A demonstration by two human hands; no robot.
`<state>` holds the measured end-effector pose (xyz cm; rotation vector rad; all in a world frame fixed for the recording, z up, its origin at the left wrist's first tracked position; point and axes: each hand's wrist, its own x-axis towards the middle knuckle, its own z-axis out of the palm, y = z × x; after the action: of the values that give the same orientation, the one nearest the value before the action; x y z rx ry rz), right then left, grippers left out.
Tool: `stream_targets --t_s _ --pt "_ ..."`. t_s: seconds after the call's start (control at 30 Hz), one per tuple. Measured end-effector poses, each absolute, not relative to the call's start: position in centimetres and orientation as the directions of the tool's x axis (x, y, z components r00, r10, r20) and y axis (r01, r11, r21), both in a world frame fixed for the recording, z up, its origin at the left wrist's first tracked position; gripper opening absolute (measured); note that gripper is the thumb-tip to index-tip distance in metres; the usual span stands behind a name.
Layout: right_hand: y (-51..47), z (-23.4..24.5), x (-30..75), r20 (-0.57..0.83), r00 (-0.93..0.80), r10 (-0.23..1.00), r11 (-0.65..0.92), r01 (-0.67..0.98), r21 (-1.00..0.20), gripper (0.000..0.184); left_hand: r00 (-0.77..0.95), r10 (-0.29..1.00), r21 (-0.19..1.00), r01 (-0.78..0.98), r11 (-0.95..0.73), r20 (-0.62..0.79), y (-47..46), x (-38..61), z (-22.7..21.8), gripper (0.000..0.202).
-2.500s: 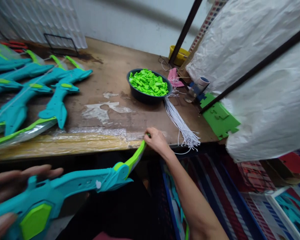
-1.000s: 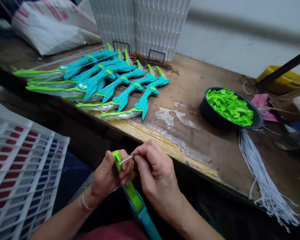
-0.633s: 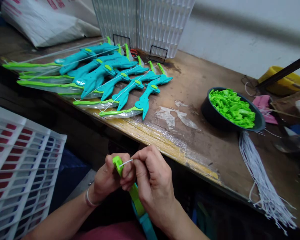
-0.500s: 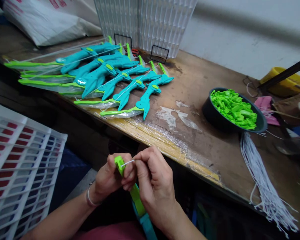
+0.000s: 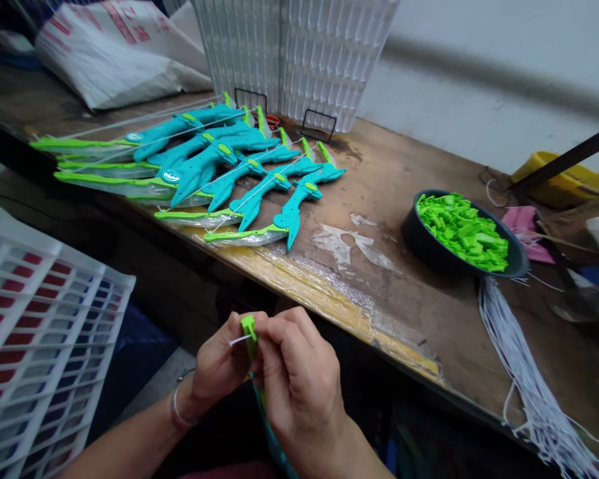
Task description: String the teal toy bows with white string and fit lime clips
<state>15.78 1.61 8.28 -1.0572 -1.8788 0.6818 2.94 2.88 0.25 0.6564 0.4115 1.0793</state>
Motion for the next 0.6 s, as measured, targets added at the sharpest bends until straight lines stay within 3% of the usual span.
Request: stream_targets --t_s 0.23,0.37,0.47,0.6 --pt "2.0 7.0 16.1 0.57 -0.397 0.719 0.66 0.646 -0.383 0.019 0.327 0.929 0.739 -0.581 0.341 -0.172 2.1 2.9 0.4 0.048" --pt "2.6 6.2 16.0 0.583 -0.378 0.72 0.627 0.713 -0.313 0.015 0.297 0.944 0.813 -0.508 0.285 -0.145 2.4 2.7 1.7 0.045" --pt "3.0 6.1 15.8 0.619 -0.326 0.715 0.606 0.731 -0.315 0.015 0.28 0.958 0.908 -0.385 0.167 -0.057 2.9 2.6 2.7 0.039" --pt "2.2 8.9 15.6 0.631 -0.15 0.761 0.587 0.573 -0.572 0.023 0.365 0.93 0.924 -0.335 0.182 -0.05 3.1 2.6 3.2 0.046"
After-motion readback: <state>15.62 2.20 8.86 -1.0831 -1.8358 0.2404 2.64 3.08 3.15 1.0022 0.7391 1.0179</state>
